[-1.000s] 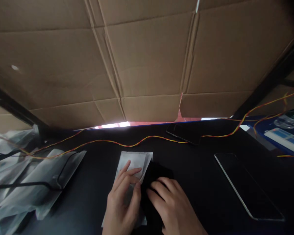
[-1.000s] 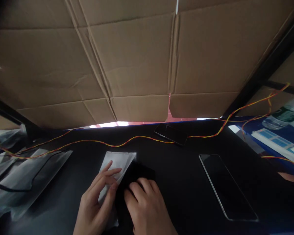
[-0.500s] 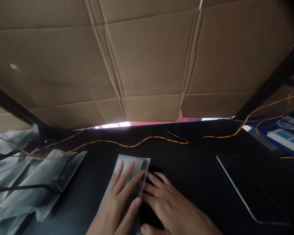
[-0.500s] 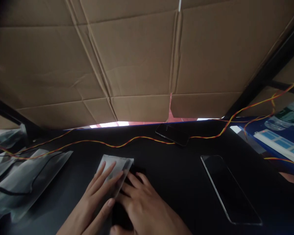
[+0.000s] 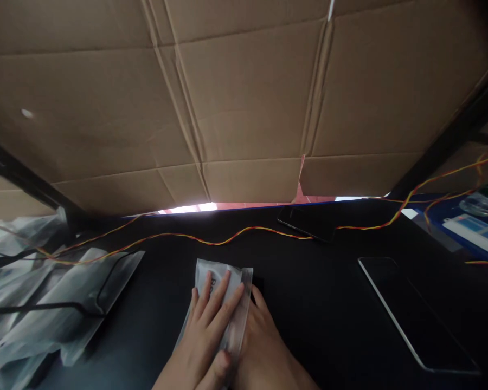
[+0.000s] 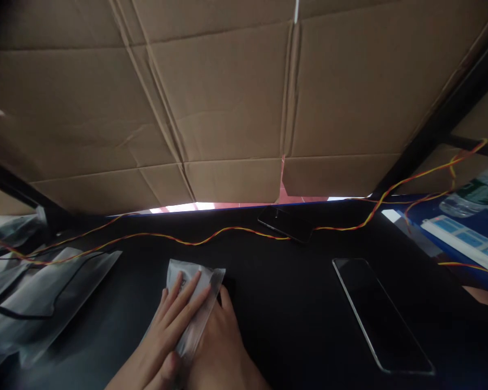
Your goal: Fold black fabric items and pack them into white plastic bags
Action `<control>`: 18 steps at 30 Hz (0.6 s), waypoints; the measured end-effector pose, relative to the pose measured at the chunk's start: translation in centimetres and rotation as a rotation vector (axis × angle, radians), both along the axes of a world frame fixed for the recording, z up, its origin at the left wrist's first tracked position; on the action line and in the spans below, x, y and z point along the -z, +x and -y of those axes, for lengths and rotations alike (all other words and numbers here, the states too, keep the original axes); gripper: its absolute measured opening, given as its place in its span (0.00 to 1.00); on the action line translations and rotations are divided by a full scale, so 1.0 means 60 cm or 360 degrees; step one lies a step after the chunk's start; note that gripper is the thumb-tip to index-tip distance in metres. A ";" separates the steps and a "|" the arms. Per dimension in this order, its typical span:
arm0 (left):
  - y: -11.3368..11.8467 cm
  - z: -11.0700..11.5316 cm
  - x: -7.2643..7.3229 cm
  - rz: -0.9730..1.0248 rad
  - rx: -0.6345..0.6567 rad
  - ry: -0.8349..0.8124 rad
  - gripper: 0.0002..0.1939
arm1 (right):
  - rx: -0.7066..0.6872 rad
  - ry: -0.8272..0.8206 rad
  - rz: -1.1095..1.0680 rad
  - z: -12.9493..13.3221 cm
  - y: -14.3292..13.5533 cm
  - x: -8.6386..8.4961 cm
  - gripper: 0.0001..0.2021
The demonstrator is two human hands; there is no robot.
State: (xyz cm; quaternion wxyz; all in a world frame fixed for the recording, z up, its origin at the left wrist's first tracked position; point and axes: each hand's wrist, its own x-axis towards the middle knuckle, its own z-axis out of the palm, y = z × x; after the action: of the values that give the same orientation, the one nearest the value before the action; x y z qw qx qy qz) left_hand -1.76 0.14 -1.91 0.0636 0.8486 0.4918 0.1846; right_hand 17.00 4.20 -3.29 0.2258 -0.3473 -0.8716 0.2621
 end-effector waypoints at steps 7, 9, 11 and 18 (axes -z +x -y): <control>-0.052 -0.008 0.021 -0.0058 0.0010 0.0159 0.34 | -0.0298 -0.0325 -0.0203 -0.002 0.075 -0.053 0.28; -0.049 -0.013 0.019 -0.0071 0.0055 0.0214 0.34 | -0.0269 -0.0249 -0.0184 0.007 0.073 -0.037 0.26; -0.038 -0.016 0.014 -0.0100 0.0095 0.0223 0.34 | -0.0239 -0.0179 -0.0209 0.018 0.057 -0.009 0.26; -0.022 -0.015 0.019 -0.0063 0.0060 0.0188 0.38 | 0.0280 -0.0345 -0.0189 0.025 -0.013 0.039 0.35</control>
State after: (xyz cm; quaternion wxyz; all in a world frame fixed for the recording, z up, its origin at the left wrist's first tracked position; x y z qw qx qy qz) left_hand -3.07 1.03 -3.05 0.0072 0.8633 0.4652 0.1953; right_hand 16.21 2.71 -5.61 0.2601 -0.4285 -0.7896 0.3540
